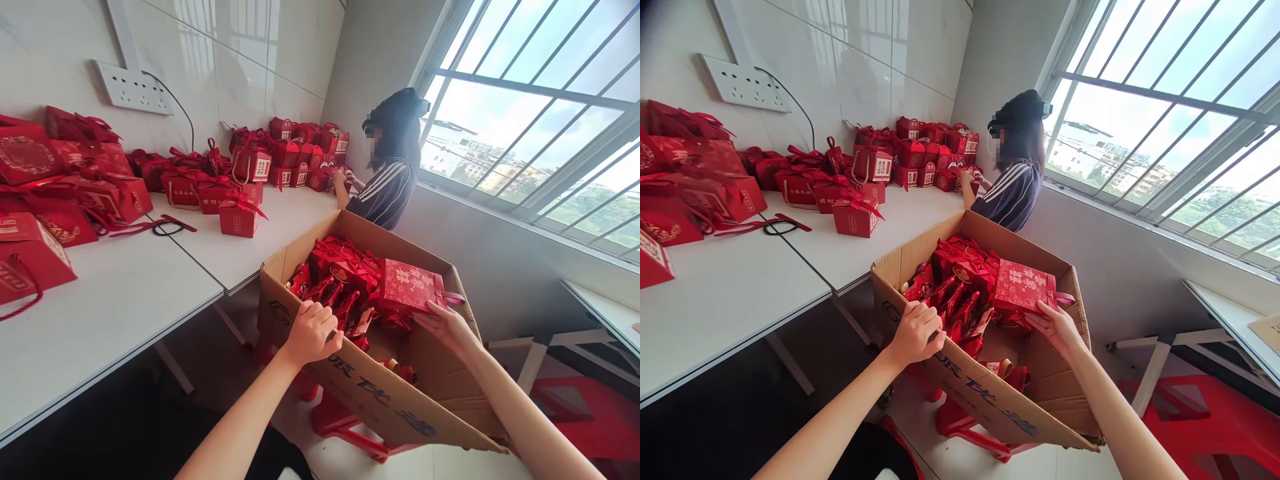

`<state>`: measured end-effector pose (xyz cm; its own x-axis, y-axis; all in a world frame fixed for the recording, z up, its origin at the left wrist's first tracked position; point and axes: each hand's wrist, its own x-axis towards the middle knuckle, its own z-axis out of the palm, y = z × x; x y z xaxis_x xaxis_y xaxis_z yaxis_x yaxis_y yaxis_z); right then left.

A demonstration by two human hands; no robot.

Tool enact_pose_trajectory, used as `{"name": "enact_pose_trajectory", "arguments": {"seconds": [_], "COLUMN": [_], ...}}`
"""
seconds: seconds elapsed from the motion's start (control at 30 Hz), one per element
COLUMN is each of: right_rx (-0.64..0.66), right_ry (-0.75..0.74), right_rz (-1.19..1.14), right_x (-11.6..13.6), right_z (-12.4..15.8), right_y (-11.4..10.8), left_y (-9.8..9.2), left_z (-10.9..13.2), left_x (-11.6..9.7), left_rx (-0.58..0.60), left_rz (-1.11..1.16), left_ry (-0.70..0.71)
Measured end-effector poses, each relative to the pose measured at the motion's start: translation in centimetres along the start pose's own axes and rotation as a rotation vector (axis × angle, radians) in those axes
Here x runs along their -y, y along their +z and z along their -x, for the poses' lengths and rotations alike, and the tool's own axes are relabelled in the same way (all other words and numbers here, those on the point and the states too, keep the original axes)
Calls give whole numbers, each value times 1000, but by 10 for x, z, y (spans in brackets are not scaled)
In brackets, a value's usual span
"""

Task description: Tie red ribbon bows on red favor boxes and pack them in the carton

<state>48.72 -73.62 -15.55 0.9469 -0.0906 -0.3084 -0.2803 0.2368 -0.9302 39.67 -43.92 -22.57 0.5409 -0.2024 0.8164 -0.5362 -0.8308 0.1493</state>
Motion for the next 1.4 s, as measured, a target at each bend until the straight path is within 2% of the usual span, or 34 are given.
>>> {"name": "enact_pose_trajectory", "arguments": {"seconds": [0.17,0.4,0.73,0.9,1.13,1.4], "right_rx": [0,139,197,201,380,310], "right_ry": [38,-123,-226,-190,-119,-161], "right_rz": [-55,-33,36,47,114,273], "right_x": [-1,-10,-7,-8,-5,0], "right_z": [4,-1,13,18,18,13], "right_y": [0,-1,12,11,10,-2], "left_y": [-1,-2,-4,-5,-1,0], "left_z": [-1,2,-2,-4,-5,-4], "left_x": [0,-2,-2,-2,-1,0], "left_rx": [65,44,29,34,-1,-30], "left_rz": [27,24,-23,-55,-78,-76], "left_ry": [-9,-13,12,14,24,31]}}
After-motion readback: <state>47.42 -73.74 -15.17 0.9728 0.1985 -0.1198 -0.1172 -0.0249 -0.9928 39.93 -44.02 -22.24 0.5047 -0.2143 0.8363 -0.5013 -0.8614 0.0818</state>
